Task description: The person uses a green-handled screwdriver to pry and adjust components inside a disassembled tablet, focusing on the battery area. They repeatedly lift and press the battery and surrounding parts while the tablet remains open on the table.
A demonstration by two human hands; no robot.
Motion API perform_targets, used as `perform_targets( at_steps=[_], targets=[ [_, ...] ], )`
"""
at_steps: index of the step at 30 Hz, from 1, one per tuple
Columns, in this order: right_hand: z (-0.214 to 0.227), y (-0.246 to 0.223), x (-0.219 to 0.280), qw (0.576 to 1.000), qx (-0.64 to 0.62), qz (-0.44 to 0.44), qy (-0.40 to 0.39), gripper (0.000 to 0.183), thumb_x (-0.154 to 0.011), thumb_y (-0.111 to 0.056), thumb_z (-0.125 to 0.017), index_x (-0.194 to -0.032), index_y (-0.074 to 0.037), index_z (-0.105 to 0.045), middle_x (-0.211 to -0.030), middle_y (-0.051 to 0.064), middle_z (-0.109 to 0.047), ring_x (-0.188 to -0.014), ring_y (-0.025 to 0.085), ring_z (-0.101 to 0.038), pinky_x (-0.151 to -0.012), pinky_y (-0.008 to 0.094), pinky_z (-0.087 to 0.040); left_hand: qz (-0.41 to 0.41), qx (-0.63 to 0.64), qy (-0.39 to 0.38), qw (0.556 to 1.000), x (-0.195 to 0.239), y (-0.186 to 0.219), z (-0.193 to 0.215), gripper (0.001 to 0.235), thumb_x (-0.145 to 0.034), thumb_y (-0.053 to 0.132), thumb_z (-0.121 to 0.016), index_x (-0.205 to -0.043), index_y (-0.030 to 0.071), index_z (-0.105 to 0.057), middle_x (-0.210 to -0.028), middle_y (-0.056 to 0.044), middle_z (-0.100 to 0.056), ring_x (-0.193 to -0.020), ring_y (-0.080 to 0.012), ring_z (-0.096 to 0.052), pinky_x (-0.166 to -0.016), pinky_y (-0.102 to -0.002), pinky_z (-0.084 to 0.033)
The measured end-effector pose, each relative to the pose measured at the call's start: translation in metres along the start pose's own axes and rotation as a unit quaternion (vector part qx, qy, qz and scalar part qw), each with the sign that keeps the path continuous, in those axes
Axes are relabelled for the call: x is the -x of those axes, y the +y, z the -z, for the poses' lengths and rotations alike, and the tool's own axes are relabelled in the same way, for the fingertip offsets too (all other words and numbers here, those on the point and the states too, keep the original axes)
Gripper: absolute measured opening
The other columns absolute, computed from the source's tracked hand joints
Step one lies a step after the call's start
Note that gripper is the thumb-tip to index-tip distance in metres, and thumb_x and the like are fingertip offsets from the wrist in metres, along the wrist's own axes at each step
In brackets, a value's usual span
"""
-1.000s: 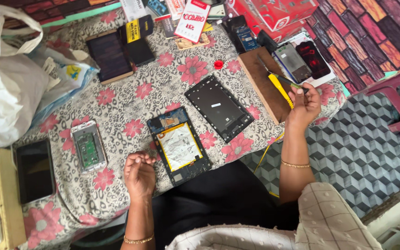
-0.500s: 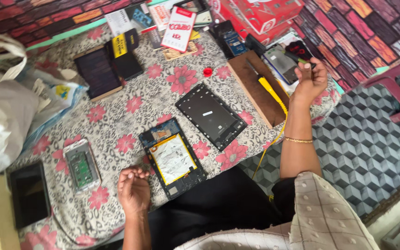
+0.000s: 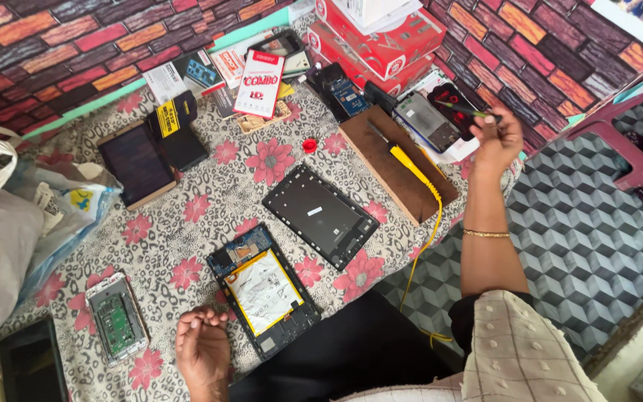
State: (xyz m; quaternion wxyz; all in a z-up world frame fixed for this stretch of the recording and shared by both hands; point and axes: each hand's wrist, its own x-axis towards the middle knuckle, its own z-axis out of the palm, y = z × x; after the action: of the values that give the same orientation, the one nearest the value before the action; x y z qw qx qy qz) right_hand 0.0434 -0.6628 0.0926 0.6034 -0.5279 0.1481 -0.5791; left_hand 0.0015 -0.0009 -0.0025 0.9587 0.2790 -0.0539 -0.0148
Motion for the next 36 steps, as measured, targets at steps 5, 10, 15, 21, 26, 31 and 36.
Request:
perform_targets(
  at_steps=[5,10,15,21,26,31,36],
  targets=[
    [-0.034,0.029,-0.019,0.998,0.018,0.001,-0.053,0.017,-0.099,0.003,-0.069,-0.115,0.000,-0.069,-0.095,0.006,-0.070,-0.081,0.012,-0.072,-0.067,0.026,-0.064,-0.003,-0.012,0.003,1.000,-0.001,-0.003,0.007,0.011,-0.105,0.008,-0.056,-0.107,-0.001,-0.063,-0.106,-0.014,-0.064,-0.097,-0.0223,-0.059,-0.096,-0.045,-0.048],
    [-0.025,0.056,-0.044,0.999,0.049,-0.024,0.003,0.016,-0.097,0.003,-0.071,-0.112,0.000,-0.071,-0.089,0.004,-0.069,-0.071,0.010,-0.067,-0.057,0.023,-0.059,-0.003,-0.004,-0.001,1.000,-0.002,-0.008,0.018,0.012,-0.105,0.008,-0.057,-0.110,0.000,-0.064,-0.108,-0.014,-0.065,-0.097,-0.0214,-0.059,-0.097,-0.045,-0.049],
    [0.015,0.068,-0.047,0.997,0.037,0.006,0.074,0.013,-0.098,-0.002,-0.073,-0.111,0.000,-0.071,-0.087,0.005,-0.070,-0.069,0.010,-0.066,-0.054,0.022,-0.057,-0.003,0.000,0.010,1.000,-0.005,-0.013,0.034,0.012,-0.105,0.008,-0.057,-0.111,0.001,-0.065,-0.108,-0.014,-0.065,-0.099,-0.0228,-0.062,-0.098,-0.048,-0.049],
    [0.051,0.080,-0.041,0.993,-0.018,0.047,0.111,0.011,-0.099,-0.003,-0.072,-0.109,0.000,-0.068,-0.090,0.006,-0.073,-0.073,0.010,-0.069,-0.055,0.023,-0.056,-0.003,-0.009,-0.016,1.000,-0.007,-0.014,0.045,0.012,-0.106,0.010,-0.057,-0.106,0.000,-0.065,-0.104,-0.015,-0.065,-0.099,-0.0238,-0.062,-0.098,-0.048,-0.050],
    [0.061,0.084,-0.029,0.990,-0.072,0.045,0.116,0.011,-0.101,-0.003,-0.072,-0.111,0.002,-0.069,-0.090,0.007,-0.070,-0.071,0.011,-0.067,-0.059,0.025,-0.059,-0.007,-0.022,-0.019,1.000,-0.005,-0.015,0.049,0.013,-0.107,0.009,-0.055,-0.105,0.000,-0.064,-0.102,-0.015,-0.065,-0.100,-0.0243,-0.062,-0.098,-0.050,-0.050],
    [0.065,0.079,-0.015,0.989,-0.117,0.010,0.088,0.014,-0.100,-0.004,-0.072,-0.111,0.003,-0.067,-0.080,0.009,-0.069,-0.063,0.013,-0.064,-0.056,0.025,-0.055,0.001,-0.011,-0.024,1.000,-0.009,-0.015,0.060,0.016,-0.110,0.010,-0.054,-0.106,-0.001,-0.064,-0.101,-0.015,-0.064,-0.102,-0.0232,-0.062,-0.099,-0.050,-0.050],
    [0.062,0.076,-0.008,0.992,-0.093,0.010,0.083,0.017,-0.101,-0.006,-0.073,-0.114,0.004,-0.067,-0.081,0.006,-0.068,-0.064,0.011,-0.063,-0.059,0.026,-0.056,-0.011,-0.015,-0.033,0.999,-0.009,-0.017,0.070,0.017,-0.112,0.011,-0.053,-0.105,-0.001,-0.063,-0.102,-0.015,-0.065,-0.104,-0.0229,-0.062,-0.100,-0.049,-0.050]
  ],
)
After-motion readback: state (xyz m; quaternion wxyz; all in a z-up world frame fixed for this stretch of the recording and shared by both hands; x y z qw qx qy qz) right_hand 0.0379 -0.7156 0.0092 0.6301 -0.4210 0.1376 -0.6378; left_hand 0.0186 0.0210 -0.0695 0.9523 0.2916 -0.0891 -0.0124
